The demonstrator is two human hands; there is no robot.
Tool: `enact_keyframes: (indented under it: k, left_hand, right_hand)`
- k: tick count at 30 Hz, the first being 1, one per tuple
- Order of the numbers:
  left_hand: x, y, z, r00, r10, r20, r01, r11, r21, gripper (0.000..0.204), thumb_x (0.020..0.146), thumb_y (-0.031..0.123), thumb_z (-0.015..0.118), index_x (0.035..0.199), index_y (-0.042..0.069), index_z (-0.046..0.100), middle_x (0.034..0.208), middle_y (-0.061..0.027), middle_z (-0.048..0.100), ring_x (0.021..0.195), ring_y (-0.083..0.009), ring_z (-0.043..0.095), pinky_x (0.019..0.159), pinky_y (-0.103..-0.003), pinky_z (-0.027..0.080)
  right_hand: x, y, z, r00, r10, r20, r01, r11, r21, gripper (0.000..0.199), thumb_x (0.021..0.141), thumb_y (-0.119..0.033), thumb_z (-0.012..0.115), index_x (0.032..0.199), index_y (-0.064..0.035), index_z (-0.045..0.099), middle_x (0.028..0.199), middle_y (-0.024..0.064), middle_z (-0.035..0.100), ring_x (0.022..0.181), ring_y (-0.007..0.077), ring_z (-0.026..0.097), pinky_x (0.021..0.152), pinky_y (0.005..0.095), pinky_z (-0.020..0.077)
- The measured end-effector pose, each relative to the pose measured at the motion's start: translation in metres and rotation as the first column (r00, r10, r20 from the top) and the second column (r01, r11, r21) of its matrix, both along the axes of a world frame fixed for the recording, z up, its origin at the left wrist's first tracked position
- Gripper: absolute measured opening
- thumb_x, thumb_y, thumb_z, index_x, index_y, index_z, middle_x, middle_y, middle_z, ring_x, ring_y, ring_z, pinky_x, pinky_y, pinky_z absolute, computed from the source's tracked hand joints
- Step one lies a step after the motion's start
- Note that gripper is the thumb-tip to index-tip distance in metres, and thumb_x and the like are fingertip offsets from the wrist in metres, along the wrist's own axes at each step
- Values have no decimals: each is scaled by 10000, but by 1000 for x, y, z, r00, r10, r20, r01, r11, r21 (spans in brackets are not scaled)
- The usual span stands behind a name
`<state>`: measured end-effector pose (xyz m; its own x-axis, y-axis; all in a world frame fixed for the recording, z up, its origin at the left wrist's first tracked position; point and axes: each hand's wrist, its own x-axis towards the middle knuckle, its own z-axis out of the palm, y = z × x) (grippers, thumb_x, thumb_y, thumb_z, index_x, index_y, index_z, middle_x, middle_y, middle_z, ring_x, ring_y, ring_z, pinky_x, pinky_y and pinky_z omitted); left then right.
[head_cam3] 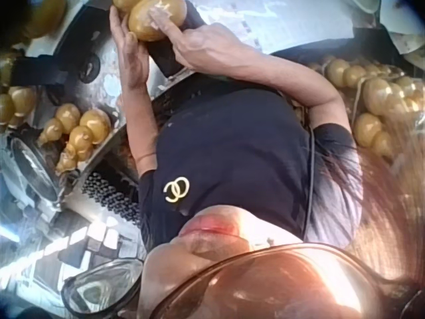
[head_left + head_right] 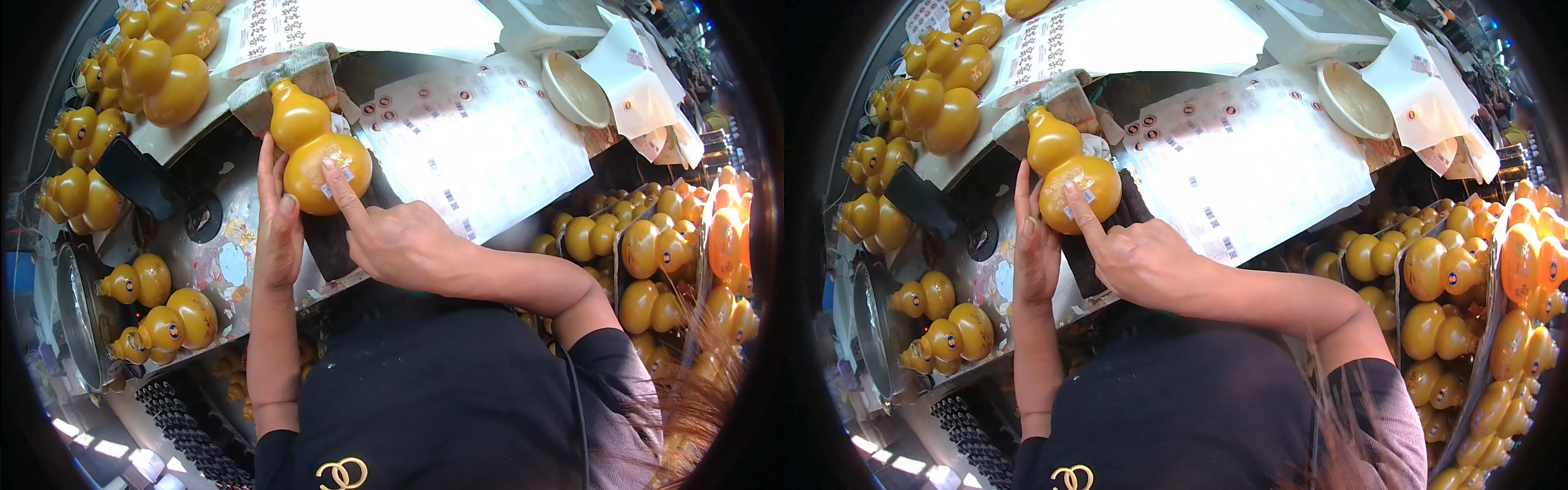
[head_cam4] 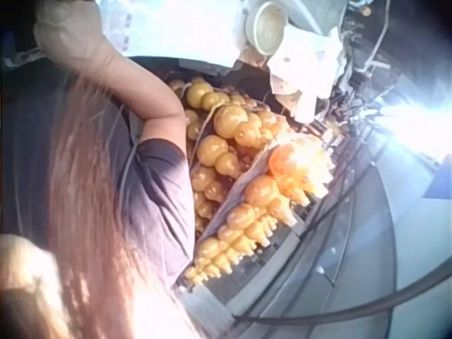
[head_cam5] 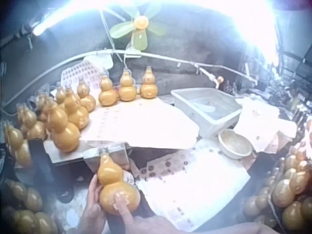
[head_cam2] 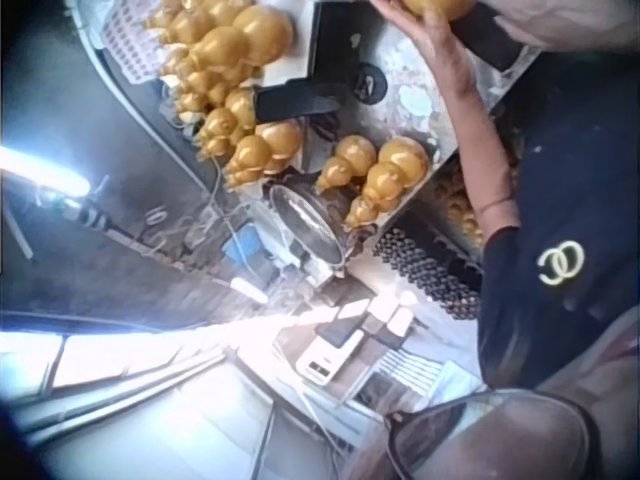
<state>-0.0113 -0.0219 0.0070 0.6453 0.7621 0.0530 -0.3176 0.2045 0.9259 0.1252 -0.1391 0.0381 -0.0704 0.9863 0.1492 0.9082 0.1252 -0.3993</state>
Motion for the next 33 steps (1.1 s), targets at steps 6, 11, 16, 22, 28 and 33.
enact_keyframes:
  k: [6,11,16,22,28,33]
  left_hand:
    - [12,-8,3,978,126,-168,-111,989,98,808,908,319,604,1521,113,119,1459,-157,323,1332,-251,374,1106,-367,298]
    - [4,-1,-6,984,110,-141,-104,993,53,756,921,272,582,1517,112,145,1455,-161,329,1321,-248,388,1094,-357,319]
    - [-6,4,-16,992,55,-116,-56,998,-6,789,868,255,690,1464,-14,250,1430,-152,392,1325,-238,405,1098,-359,328]
    - [-6,6,-13,983,72,-168,-71,997,14,780,851,193,716,1460,-20,276,1408,-154,423,1293,-232,449,1083,-349,353]
    - [-5,4,-10,976,78,-204,-68,996,55,774,853,178,707,1462,-21,274,1408,-157,422,1284,-235,459,1066,-341,371]
    - [-3,2,-10,983,63,-170,-57,998,40,793,843,152,713,1468,-22,258,1401,-155,420,1272,-228,466,1057,-338,380]
  right_hand:
    - [-3,-4,1,999,15,-38,-16,1000,-11,821,830,-179,609,1470,70,160,577,115,590,459,289,582,437,384,475]
    - [16,-3,15,858,-124,-498,50,986,-160,769,826,-311,680,1387,72,321,585,138,596,517,285,632,507,355,513]
    - [58,41,-8,807,-342,-481,207,928,-311,1060,677,-753,653,1276,107,493,804,195,654,740,259,674,630,317,518]
    - [62,52,-32,747,-242,-620,83,958,-273,967,726,-716,638,1308,45,506,949,184,633,844,240,620,707,309,476]
    - [63,51,-35,759,-196,-621,79,974,-211,884,751,-634,682,1317,21,504,915,129,632,816,166,599,713,271,471]
    - [63,49,-26,720,-219,-659,70,967,-244,919,704,-671,699,1277,30,540,1087,214,644,978,291,640,822,355,503]
